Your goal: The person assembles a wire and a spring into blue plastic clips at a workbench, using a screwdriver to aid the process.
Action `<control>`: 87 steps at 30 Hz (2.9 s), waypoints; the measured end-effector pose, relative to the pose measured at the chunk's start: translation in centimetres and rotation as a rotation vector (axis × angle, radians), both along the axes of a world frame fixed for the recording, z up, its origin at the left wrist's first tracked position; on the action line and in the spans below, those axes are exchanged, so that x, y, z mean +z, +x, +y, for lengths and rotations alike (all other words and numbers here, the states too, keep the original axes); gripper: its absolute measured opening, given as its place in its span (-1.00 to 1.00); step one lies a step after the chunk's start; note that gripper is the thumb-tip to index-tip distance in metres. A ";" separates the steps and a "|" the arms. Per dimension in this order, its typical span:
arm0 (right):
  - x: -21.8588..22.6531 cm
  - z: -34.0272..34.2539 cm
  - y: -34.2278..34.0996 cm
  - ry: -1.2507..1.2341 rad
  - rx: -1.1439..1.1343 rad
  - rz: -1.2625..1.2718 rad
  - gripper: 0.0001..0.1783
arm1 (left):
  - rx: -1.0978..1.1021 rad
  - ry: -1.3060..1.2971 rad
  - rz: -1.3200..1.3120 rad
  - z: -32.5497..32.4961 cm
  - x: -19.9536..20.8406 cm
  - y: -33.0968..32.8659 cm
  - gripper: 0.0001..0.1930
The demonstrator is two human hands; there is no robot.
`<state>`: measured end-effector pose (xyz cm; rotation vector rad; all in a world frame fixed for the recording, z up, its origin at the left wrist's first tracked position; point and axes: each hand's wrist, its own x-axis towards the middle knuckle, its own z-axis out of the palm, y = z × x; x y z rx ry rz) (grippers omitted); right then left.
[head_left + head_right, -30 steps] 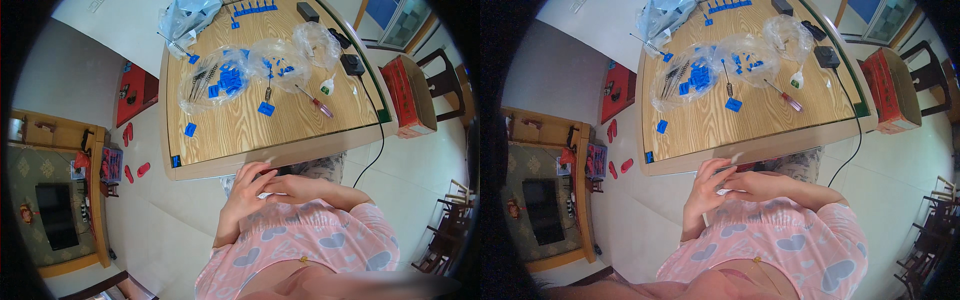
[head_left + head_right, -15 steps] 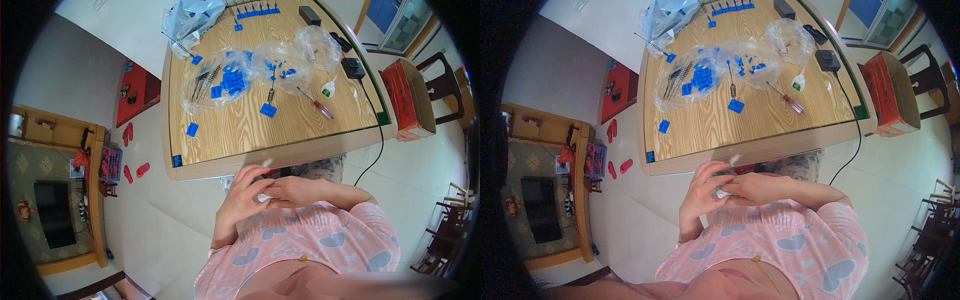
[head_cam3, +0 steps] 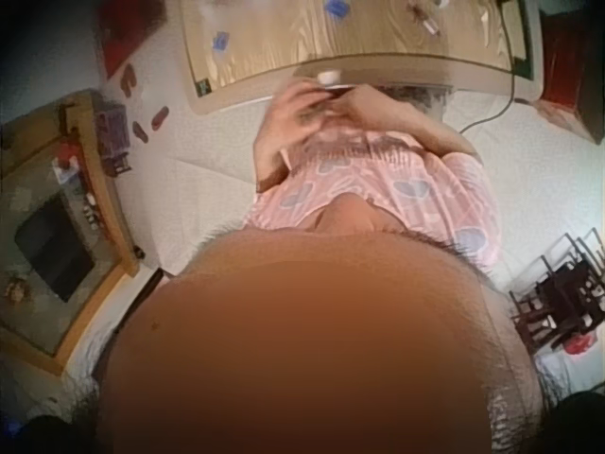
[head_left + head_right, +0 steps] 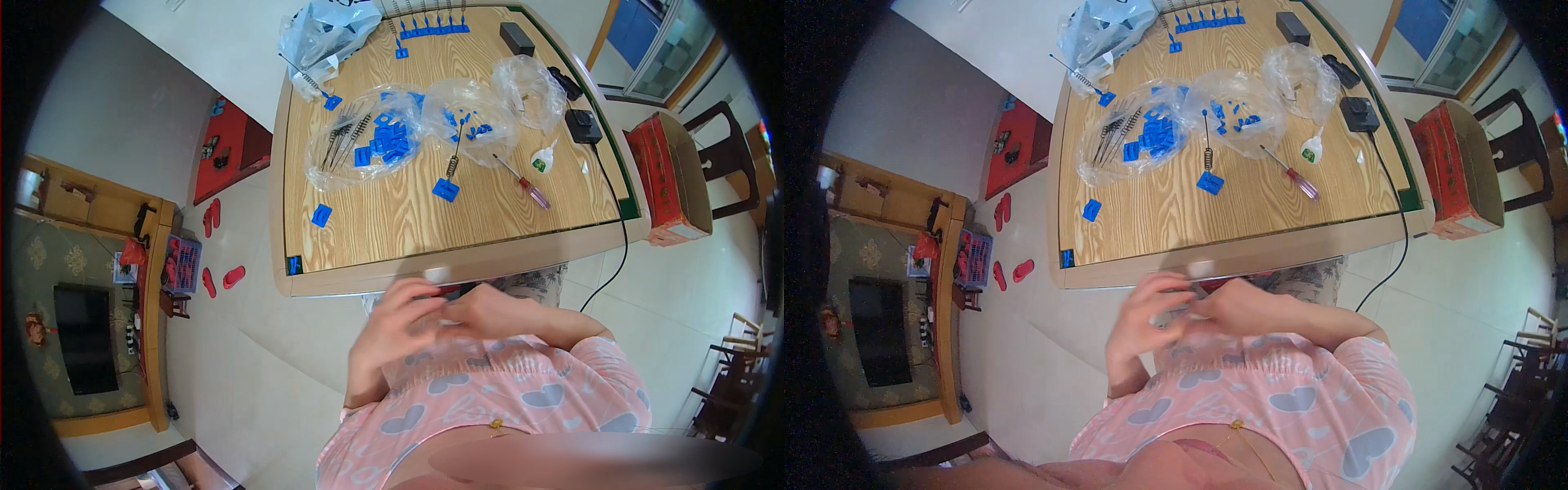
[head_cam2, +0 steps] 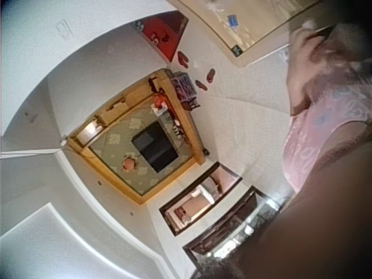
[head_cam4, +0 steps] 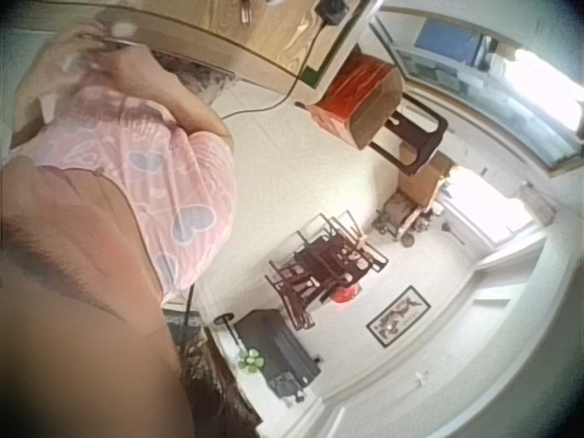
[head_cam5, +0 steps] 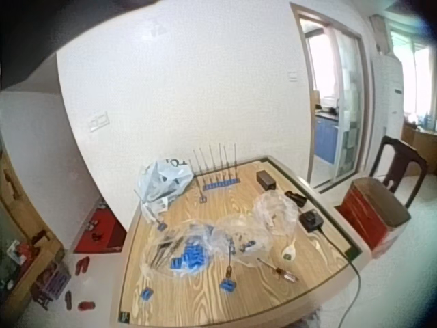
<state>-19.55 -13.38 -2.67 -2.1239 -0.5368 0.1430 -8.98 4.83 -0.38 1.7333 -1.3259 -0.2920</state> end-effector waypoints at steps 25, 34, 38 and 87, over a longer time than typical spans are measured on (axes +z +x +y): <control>-2.1 0.4 3.0 0.517 -0.763 0.022 -0.87 | 0.369 -0.470 1.161 0.7 -5.3 2.6 -0.85; -4.0 0.8 3.3 0.580 -0.843 0.035 -0.87 | 0.322 -0.384 1.240 -0.1 -5.1 1.8 -0.73; -2.9 1.5 3.9 0.479 -0.841 -0.032 -0.86 | 0.322 -0.301 1.078 -0.8 -4.7 1.2 -0.60; -4.0 0.2 2.9 0.776 -0.492 0.166 -0.82 | 0.424 -0.180 0.775 -2.1 -5.0 -0.2 -0.83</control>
